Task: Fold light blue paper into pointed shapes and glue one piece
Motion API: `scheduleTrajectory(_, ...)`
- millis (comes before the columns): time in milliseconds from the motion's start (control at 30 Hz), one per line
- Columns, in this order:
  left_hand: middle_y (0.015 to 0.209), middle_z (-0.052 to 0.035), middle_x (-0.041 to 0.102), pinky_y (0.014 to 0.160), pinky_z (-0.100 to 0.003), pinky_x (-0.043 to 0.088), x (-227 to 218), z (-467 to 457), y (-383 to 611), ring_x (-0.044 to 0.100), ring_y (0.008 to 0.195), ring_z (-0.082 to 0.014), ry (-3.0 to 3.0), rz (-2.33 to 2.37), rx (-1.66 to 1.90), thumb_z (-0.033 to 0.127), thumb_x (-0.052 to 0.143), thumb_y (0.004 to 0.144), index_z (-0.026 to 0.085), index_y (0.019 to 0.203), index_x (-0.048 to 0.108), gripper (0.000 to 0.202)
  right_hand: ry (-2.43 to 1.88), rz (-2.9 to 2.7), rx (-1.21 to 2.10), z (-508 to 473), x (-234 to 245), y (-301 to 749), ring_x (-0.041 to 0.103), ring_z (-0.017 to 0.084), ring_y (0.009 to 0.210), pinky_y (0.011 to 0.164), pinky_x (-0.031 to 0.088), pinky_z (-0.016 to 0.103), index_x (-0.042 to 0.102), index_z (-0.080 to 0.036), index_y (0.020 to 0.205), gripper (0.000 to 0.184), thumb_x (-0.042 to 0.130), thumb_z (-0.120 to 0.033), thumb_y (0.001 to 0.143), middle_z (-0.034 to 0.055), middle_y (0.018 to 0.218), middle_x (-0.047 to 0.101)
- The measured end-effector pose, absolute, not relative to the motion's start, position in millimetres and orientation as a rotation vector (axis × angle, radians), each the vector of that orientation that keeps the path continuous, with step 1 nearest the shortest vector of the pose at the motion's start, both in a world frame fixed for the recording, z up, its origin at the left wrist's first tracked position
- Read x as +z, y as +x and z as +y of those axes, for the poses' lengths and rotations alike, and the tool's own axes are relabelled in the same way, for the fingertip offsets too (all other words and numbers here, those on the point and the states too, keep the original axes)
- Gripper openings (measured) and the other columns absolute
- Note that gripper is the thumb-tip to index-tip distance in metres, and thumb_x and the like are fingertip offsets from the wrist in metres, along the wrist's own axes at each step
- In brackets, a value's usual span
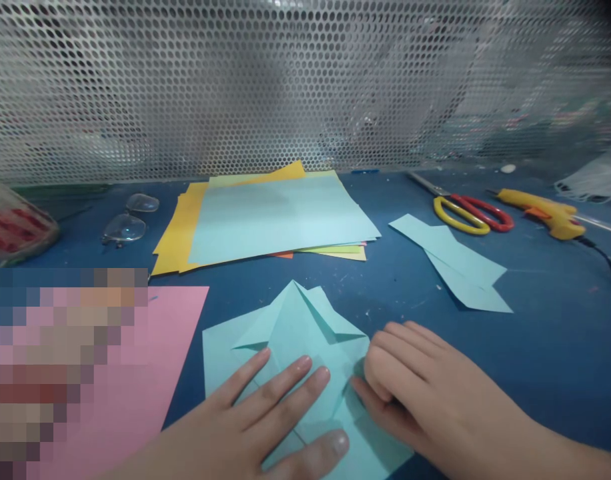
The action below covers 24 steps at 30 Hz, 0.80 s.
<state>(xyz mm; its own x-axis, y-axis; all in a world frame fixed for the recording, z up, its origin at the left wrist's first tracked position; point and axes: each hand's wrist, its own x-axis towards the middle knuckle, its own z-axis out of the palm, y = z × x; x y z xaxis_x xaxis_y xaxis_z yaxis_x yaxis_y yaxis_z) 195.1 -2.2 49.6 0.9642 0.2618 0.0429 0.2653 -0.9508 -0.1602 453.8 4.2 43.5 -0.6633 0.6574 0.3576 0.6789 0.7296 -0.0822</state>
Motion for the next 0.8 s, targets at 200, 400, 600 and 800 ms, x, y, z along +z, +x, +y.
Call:
scheduleTrajectory(200, 0.148, -0.0134, 0.048, 0.099, -0.044, 0.051, 49.3, -0.4, 194.5, 0.050, 0.134, -0.0301, -2.932, -0.375, -0.037, 0.037, 0.061, 0.097, 0.023, 0.150, 0.038, 0.060, -1.066, -2.512, 0.225, 3.4, 41.6, 450.2, 0.047, 0.013, 0.061, 0.066, 0.035, 0.028, 0.047, -0.020, 0.061, 0.038, 0.053, -0.029, 0.097, -0.0036, 0.063, 0.051)
scheduleTrajectory(400, 0.145, -0.0116, 0.053, 0.103, -0.042, 0.048, 47.1, 0.4, 194.9, 0.053, 0.132, -0.0281, -2.963, -0.400, -0.099, 0.037, 0.067, 0.093, 0.026, 0.146, 0.046, 0.057, -1.129, -2.496, 0.160, 5.3, 43.0, 458.6, 0.051, 0.012, 0.059, 0.065, 0.033, 0.030, 0.051, -0.020, 0.057, 0.031, 0.052, -0.009, 0.085, -0.0040, 0.060, 0.054)
scheduleTrajectory(600, 0.149, -0.0130, 0.047, 0.098, -0.044, 0.052, 49.4, -1.6, 192.6, 0.050, 0.134, -0.0300, -2.941, -0.352, 0.018, 0.039, 0.067, 0.093, 0.024, 0.150, 0.040, 0.064, -1.191, -2.638, 0.048, 9.7, 52.1, 468.7, 0.053, 0.014, 0.054, 0.065, 0.037, 0.033, 0.051, -0.023, 0.055, 0.027, 0.051, -0.006, 0.076, -0.0045, 0.054, 0.052)
scheduleTrajectory(800, 0.156, -0.0053, 0.040, 0.105, -0.046, 0.045, 51.0, -2.8, 190.8, 0.049, 0.133, -0.0291, -2.898, -0.486, -0.100, 0.040, 0.052, 0.101, 0.031, 0.153, 0.034, 0.056, -0.957, -2.580, -0.060, 19.7, 66.9, 469.1, 0.053, 0.016, 0.064, 0.063, 0.040, 0.031, 0.056, -0.021, 0.071, 0.023, 0.047, -0.007, 0.086, 0.0011, 0.070, 0.058)
